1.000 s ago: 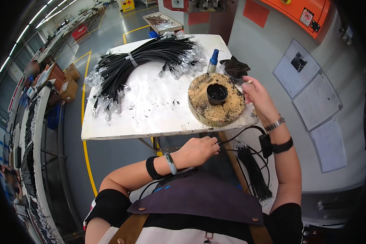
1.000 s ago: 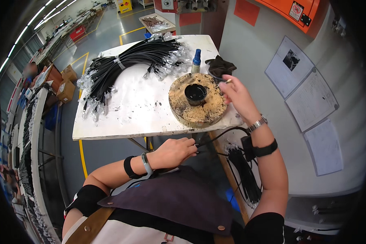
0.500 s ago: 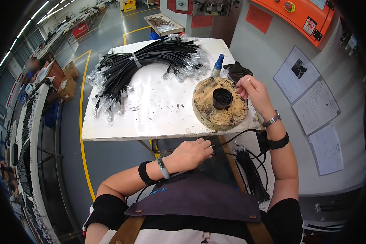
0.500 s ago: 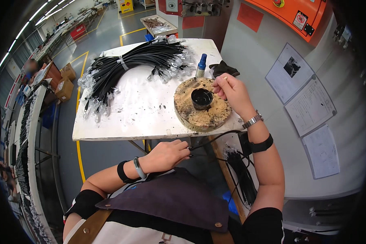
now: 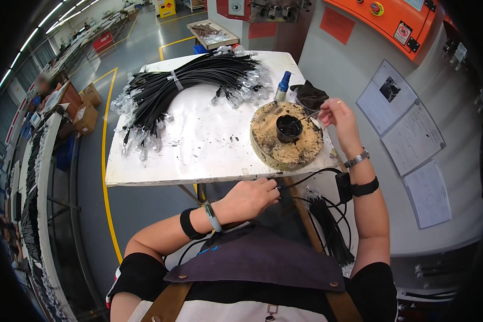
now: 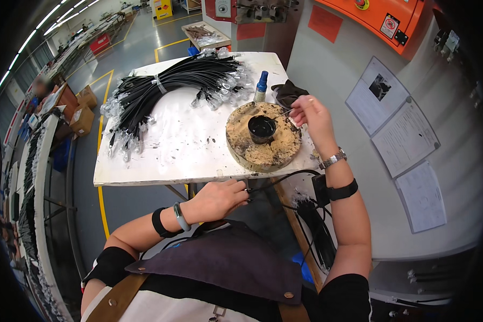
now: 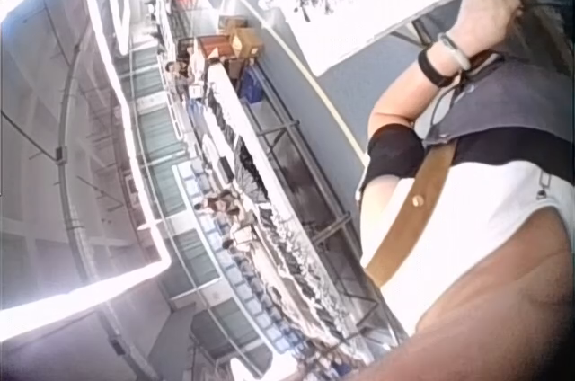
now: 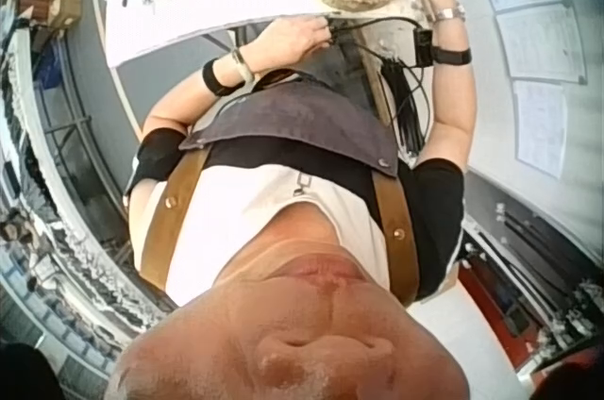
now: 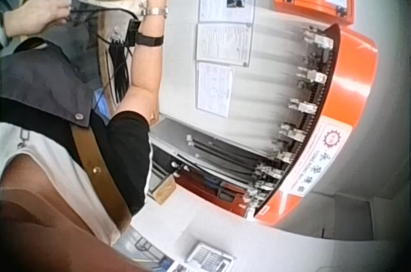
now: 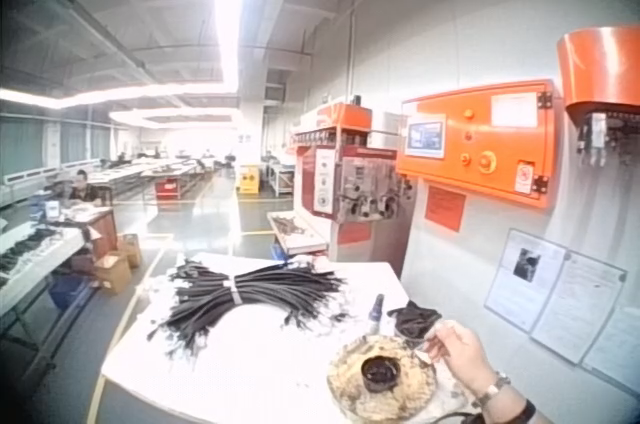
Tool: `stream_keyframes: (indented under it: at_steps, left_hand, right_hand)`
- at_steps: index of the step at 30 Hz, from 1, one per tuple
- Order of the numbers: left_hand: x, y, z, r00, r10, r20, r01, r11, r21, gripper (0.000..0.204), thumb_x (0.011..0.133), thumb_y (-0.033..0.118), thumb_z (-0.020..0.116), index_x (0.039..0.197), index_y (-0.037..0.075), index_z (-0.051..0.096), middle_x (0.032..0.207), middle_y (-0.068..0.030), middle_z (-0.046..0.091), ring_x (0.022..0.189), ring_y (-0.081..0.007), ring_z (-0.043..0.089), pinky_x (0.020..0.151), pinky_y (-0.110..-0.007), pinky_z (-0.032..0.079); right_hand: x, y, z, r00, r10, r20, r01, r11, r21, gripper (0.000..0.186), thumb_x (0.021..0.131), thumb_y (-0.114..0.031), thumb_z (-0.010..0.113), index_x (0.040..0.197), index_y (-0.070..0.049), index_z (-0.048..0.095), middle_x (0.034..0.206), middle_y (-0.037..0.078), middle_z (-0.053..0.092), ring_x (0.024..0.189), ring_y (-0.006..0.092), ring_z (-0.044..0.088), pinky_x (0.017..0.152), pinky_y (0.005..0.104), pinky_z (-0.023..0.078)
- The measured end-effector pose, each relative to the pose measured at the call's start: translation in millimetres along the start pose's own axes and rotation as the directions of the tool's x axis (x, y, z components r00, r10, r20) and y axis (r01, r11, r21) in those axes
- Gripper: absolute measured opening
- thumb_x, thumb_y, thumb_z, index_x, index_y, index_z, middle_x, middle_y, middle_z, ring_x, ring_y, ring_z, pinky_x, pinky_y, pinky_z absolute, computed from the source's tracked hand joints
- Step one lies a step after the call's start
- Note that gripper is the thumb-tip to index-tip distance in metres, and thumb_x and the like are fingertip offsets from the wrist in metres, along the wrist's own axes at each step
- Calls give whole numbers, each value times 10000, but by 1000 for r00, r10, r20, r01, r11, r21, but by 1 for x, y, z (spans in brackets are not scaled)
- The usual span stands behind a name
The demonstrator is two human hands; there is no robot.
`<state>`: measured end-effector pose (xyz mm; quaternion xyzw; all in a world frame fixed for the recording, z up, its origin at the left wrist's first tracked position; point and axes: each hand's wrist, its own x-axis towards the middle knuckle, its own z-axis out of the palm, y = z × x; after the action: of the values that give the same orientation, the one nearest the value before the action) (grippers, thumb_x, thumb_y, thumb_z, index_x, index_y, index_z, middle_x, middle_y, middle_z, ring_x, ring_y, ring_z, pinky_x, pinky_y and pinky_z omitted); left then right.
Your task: Applying edge finish/dye to leather straps and hanging them on an automated drying rack.
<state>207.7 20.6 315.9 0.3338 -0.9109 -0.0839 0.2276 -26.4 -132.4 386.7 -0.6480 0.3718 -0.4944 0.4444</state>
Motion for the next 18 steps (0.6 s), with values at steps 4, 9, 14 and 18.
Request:
stream_keyframes:
  at_steps: [4, 9, 14, 18]
  left_hand:
    - [5, -1, -3, 1000, 14, -27, -14, 1000, 16, 136, 830, 200, 575, 815, 76, 522, 811, -60, 475, 774, -224, 538, 598, -340, 474]
    - [15, -1, -15, 998, 32, -62, -28, 998, 58, 140, 811, 201, 588, 806, 80, 516, 795, -57, 469, 753, -224, 534, 576, -338, 468]
    - [23, 5, -21, 991, 53, -122, -46, 997, 61, 140, 790, 183, 608, 811, 80, 516, 776, -47, 455, 719, -211, 522, 550, -327, 447]
    - [29, 8, -21, 987, 74, -141, -69, 997, 40, 144, 788, 185, 613, 805, 80, 516, 770, -47, 449, 714, -208, 519, 545, -325, 442]
  right_hand:
    - [-13, -8, -20, 979, 99, -181, -46, 959, 280, 255, 942, -271, 465, 861, -43, 543, 740, 37, 554, 627, 84, 498, 571, 212, 420]
    - [-50, -25, -32, 976, 173, -134, -103, 904, 414, 233, 944, -259, 458, 857, -56, 533, 741, 23, 527, 611, 86, 465, 547, 214, 385]
    - [-89, -37, -27, 971, 202, -126, -139, 911, 388, 251, 947, -269, 450, 851, -54, 536, 725, 27, 534, 588, 74, 465, 501, 198, 381]
    - [-103, -37, -23, 965, 211, -154, -153, 934, 322, 267, 950, -275, 441, 846, -48, 535, 719, 37, 547, 580, 74, 481, 482, 194, 403]
